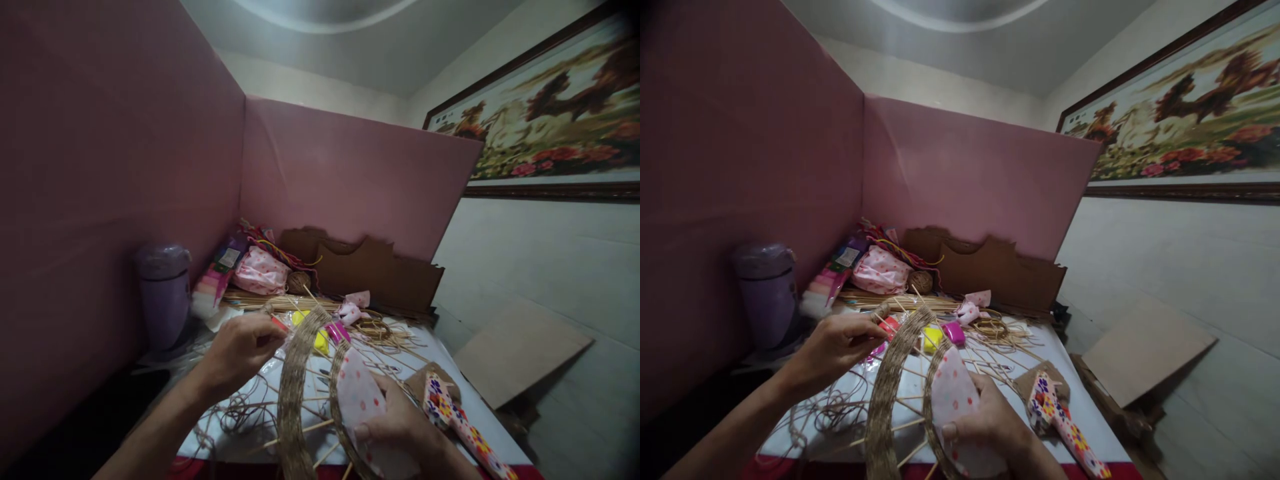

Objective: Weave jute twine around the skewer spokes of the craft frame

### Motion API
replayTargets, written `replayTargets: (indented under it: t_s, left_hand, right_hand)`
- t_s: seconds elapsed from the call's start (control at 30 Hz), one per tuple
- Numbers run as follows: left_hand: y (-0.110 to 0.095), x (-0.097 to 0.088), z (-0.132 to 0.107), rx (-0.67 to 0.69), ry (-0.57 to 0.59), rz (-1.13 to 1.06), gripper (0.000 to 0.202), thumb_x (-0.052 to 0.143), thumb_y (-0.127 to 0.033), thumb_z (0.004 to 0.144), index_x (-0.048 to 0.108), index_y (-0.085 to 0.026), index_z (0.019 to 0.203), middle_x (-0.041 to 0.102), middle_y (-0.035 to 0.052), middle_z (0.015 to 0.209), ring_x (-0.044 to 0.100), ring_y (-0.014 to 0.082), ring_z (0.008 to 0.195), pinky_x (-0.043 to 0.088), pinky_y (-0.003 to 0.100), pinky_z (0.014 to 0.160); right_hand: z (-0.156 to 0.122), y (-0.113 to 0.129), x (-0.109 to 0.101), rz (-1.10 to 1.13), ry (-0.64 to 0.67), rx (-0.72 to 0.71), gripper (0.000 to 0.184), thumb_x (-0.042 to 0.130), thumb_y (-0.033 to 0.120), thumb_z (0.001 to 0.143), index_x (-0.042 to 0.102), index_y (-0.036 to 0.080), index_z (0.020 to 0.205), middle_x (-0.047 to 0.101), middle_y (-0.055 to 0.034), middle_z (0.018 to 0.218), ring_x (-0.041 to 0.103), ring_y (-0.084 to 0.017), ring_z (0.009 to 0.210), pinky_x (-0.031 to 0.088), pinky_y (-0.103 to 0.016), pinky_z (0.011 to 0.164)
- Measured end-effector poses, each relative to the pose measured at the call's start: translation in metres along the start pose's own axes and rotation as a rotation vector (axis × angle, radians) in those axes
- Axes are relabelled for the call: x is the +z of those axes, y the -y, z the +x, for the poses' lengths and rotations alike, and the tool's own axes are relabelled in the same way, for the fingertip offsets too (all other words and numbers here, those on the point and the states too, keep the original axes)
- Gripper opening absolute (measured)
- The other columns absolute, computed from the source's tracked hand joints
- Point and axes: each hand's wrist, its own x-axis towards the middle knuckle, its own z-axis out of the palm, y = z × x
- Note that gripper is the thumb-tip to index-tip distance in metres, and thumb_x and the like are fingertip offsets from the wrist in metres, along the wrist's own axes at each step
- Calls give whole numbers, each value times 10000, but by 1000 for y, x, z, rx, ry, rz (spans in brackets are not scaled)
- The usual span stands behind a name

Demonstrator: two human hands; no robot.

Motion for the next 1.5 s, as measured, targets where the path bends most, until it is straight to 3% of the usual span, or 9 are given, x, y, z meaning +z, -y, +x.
replayTargets:
  t_s: [0.17, 0.37, 0.73, 1.17, 1.37, 1.5]
  left_hand:
    - [1, 3, 0, 80, -57, 75, 155, 557, -216, 799, 702, -178, 761, 624, 12, 628, 510, 111, 579, 354, 234, 549]
    - [1, 6, 0, 83, -77, 93, 152, 583, -236, 780, 689, -180, 686, 615, 6, 589, 499, 109, 548, 335, 231, 523]
    - [-4, 5, -2, 86, -55, 80, 158, 554, -208, 792, 703, -181, 748, 651, 17, 632, 545, 120, 580, 367, 246, 555]
    - [-5, 4, -2, 222, -134, 138, 154, 523, -134, 786, 671, -171, 762, 598, 9, 616, 516, 119, 586, 366, 245, 567]
    - [-8, -5, -3, 100, -13, -100, 207, 499, -191, 814, 700, -185, 865, 600, 8, 639, 501, 113, 579, 372, 229, 563]
    - [-11, -7, -4, 29, 26, -261, 290, 456, -284, 850, 695, -153, 754, 569, 19, 624, 480, 127, 602, 375, 236, 580]
  right_hand:
    - [0, 1, 1, 19, -21, -1, 504, 819, 278, 373, 622, 112, 806, 548, 19, 610, 428, -67, 523, 338, -163, 455]
    - [0, 3, 2, 35, -25, 13, 514, 821, 282, 375, 619, 115, 818, 565, 8, 622, 447, -75, 531, 341, -164, 449]
    - [2, 2, -1, 38, -79, -20, 492, 825, 322, 382, 596, 117, 766, 551, 18, 594, 446, -72, 501, 351, -173, 439]
    - [2, 7, -2, 143, -146, -71, 446, 817, 315, 382, 593, 116, 713, 549, 20, 550, 439, -64, 452, 348, -174, 414]
    - [-3, 13, -2, 148, -147, -104, 397, 801, 303, 458, 603, 107, 740, 539, 19, 562, 442, -64, 481, 343, -166, 430]
    - [-3, 11, -2, 173, -138, -130, 420, 807, 312, 438, 597, 107, 739, 536, 19, 558, 433, -61, 470, 329, -164, 419]
